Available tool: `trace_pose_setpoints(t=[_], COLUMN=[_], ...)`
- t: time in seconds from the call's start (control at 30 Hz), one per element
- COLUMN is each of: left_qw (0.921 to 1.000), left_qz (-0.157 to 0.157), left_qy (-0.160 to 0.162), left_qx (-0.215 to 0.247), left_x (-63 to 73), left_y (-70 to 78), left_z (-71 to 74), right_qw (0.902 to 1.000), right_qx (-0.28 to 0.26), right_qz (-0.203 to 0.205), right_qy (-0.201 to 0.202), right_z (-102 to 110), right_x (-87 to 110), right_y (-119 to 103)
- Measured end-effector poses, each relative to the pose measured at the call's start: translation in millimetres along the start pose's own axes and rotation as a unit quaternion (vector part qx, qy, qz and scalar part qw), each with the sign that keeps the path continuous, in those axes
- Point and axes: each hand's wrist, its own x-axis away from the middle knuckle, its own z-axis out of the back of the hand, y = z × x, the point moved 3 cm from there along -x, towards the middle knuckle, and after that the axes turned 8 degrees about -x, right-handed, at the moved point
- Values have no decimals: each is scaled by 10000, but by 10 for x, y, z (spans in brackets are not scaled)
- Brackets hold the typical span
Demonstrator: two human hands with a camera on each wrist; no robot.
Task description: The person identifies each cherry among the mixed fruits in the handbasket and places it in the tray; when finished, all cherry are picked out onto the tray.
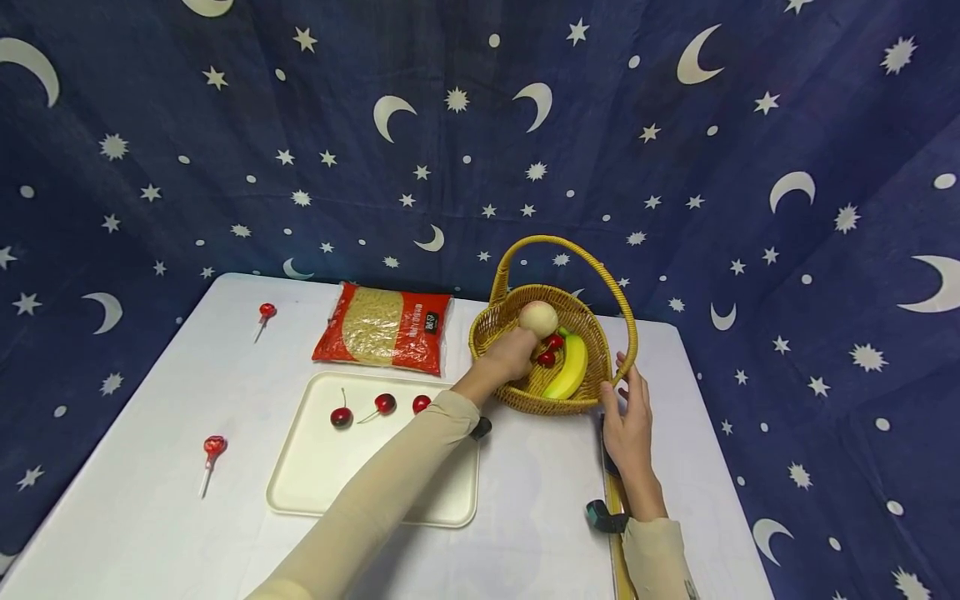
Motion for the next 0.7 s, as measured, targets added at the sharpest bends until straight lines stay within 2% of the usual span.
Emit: trace_pose_setpoints(t=[0.13, 0.33, 0.43, 0.57, 0.7], left_qw=[9996, 9971, 9949, 9895, 9827], left_qz=[-32, -339, -448, -553, -549], left_qy=[223, 664, 840, 1139, 1471], left_qx=[160, 179, 328, 694, 985], left_x=[47, 146, 201, 316, 493], left_y=[1, -3, -21, -68, -129], left_z=[87, 273, 360, 504, 634], right_qw=[10000, 10000, 10000, 10000, 10000], right_qx=[12, -48, -62, -37, 19], right_qz=[4, 8, 13, -6, -39], right_qy=[-12, -25, -47, -37, -32], right_z=[0, 9, 7, 3, 1], right_x=[-3, -2, 2, 3, -4], right_y=[-20, -31, -24, -20, -30])
